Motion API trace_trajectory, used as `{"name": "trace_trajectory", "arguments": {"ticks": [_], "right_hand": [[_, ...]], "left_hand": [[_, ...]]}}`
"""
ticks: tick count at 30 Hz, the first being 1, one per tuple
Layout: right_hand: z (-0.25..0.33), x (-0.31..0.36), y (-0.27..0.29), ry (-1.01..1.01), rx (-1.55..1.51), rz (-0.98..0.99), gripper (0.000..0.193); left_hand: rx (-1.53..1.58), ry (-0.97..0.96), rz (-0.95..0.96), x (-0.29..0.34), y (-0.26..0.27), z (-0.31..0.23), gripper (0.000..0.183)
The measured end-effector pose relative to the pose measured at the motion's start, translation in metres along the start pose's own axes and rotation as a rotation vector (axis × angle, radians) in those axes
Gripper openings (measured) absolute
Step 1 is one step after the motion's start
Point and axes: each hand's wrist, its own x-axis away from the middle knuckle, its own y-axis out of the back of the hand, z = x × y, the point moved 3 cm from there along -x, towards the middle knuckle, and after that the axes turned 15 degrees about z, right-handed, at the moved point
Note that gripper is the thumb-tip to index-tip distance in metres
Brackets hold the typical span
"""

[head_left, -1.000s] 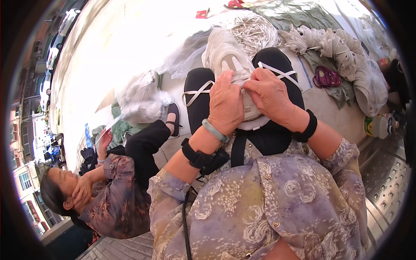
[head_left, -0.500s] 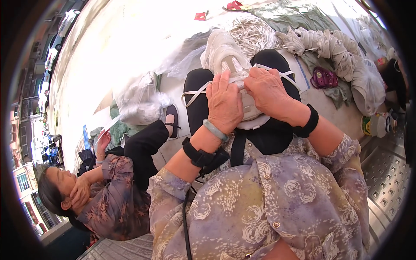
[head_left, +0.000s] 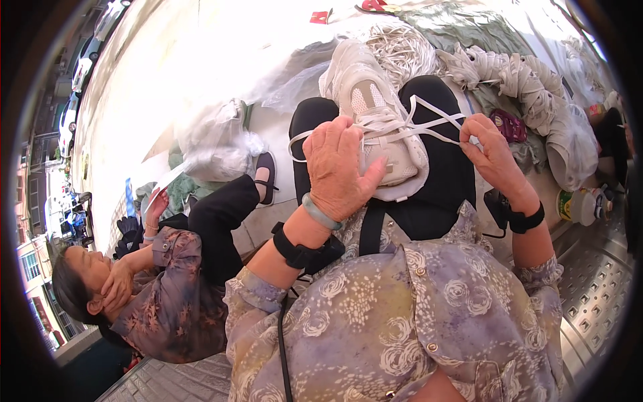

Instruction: Manually lacing a white sneaker while sitting in an outdoor work area.

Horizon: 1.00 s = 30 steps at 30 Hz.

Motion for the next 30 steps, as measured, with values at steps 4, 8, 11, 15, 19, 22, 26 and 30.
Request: {"name": "trace_trajectory", "arguments": {"ticks": [4, 8, 11, 15, 19, 22, 26, 30], "right_hand": [[0.034, -0.030, -0.025, 0.189, -0.049, -0.102, 0.011], [0.034, -0.050, -0.042, 0.230, 0.017, -0.066, 0.015], [0.029, -0.053, -0.048, 0.058, -0.068, 0.049, 0.014], [0.023, -0.054, -0.052, 0.088, -0.116, 0.033, 0.014], [0.022, -0.057, -0.056, 0.041, -0.071, 0.039, 0.015], [0.021, -0.058, -0.054, 0.009, -0.054, 0.050, 0.016], [0.021, -0.059, -0.055, 0.000, -0.005, 0.019, 0.017], [0.022, -0.062, -0.057, -0.030, 0.035, 0.052, 0.016]], "left_hand": [[-0.080, 0.122, 0.079, 0.016, 0.001, 0.006, 0.031], [0.097, 0.210, 0.134, 0.020, -0.012, 0.015, 0.032], [0.185, 0.270, 0.132, 0.020, -0.016, 0.020, 0.032], [0.177, 0.241, 0.054, 0.019, -0.021, 0.026, 0.030], [0.212, 0.298, 0.083, 0.019, -0.021, 0.026, 0.032], [0.225, 0.299, 0.086, 0.018, -0.021, 0.023, 0.034], [0.185, 0.266, 0.027, 0.019, -0.025, 0.024, 0.033], [0.170, 0.286, 0.022, 0.022, -0.025, 0.024, 0.034]]}}
